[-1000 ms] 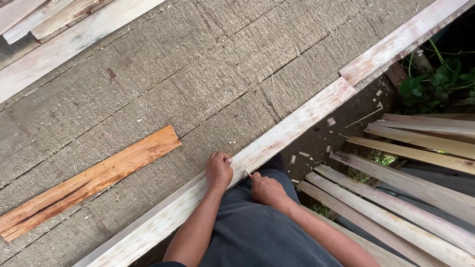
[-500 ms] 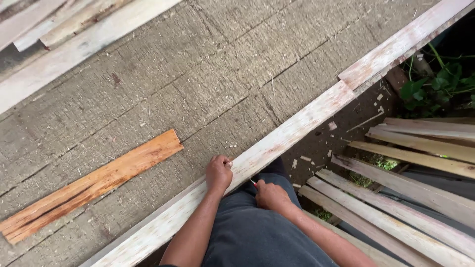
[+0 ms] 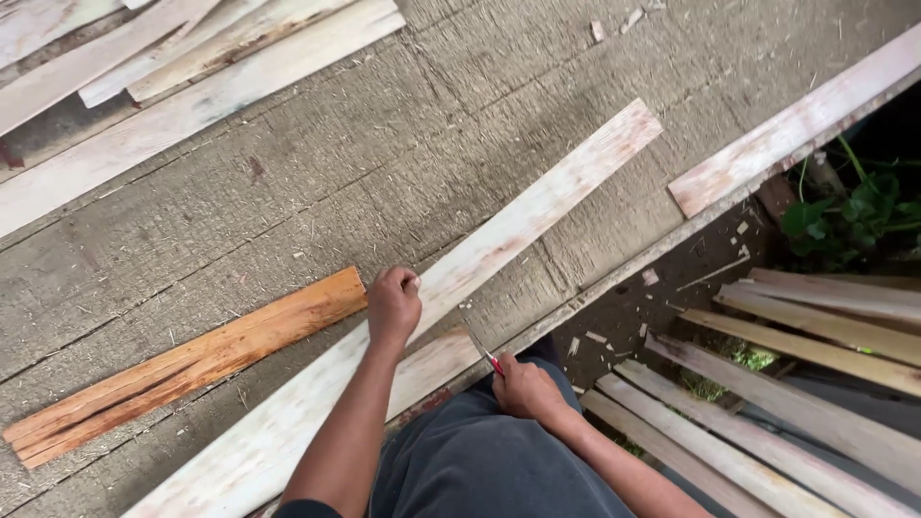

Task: Cutting thin wood planks to size using a utility knife in a workshop environment.

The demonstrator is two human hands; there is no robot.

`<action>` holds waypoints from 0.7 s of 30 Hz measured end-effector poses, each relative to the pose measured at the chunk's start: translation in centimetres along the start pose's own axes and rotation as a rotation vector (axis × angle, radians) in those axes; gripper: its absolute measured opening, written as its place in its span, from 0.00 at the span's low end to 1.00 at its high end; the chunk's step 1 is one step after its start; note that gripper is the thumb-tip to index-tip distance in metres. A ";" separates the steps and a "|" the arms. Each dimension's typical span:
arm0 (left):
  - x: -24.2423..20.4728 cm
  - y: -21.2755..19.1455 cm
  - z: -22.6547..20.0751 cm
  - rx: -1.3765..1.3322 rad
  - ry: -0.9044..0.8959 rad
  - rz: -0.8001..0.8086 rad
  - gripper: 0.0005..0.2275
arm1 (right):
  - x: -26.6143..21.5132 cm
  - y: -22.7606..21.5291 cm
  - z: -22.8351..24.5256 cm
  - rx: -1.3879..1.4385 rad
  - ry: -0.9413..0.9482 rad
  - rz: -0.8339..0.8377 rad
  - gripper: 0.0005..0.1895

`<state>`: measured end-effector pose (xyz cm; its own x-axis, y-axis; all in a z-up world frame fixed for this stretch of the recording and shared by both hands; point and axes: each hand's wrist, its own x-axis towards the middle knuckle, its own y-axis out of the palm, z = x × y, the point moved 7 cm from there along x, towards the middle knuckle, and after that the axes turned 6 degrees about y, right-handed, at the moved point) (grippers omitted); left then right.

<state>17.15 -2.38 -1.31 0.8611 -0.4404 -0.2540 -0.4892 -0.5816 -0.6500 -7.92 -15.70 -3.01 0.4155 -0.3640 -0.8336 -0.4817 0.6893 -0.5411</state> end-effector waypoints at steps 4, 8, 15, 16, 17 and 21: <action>5.0 -1.6 -0.2 -0.005 0.087 -0.112 0.03 | -1.4 -3.0 2.8 0.080 -0.166 -0.216 0.12; 9.8 -2.4 0.0 0.051 0.200 -0.182 0.03 | -1.1 -5.1 4.4 0.105 -0.176 -0.249 0.12; 16.3 -3.9 1.3 0.047 0.249 -0.275 0.04 | 2.2 -6.7 5.8 0.111 -0.204 -0.295 0.11; 16.5 -4.4 1.3 0.045 0.247 -0.275 0.04 | 2.8 -7.1 6.2 0.108 -0.204 -0.294 0.11; 16.7 -4.4 0.8 0.229 0.289 -0.227 0.09 | 3.4 -7.6 6.6 0.115 -0.209 -0.302 0.12; 15.1 -5.4 -0.1 0.640 0.170 0.252 0.27 | 5.4 -10.1 9.9 0.174 -0.294 -0.344 0.12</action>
<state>32.79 -6.01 -1.59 0.6729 -0.6402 -0.3708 -0.4487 0.0454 -0.8925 6.79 -18.42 -0.98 0.7404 -0.4143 -0.5293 -0.1521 0.6637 -0.7324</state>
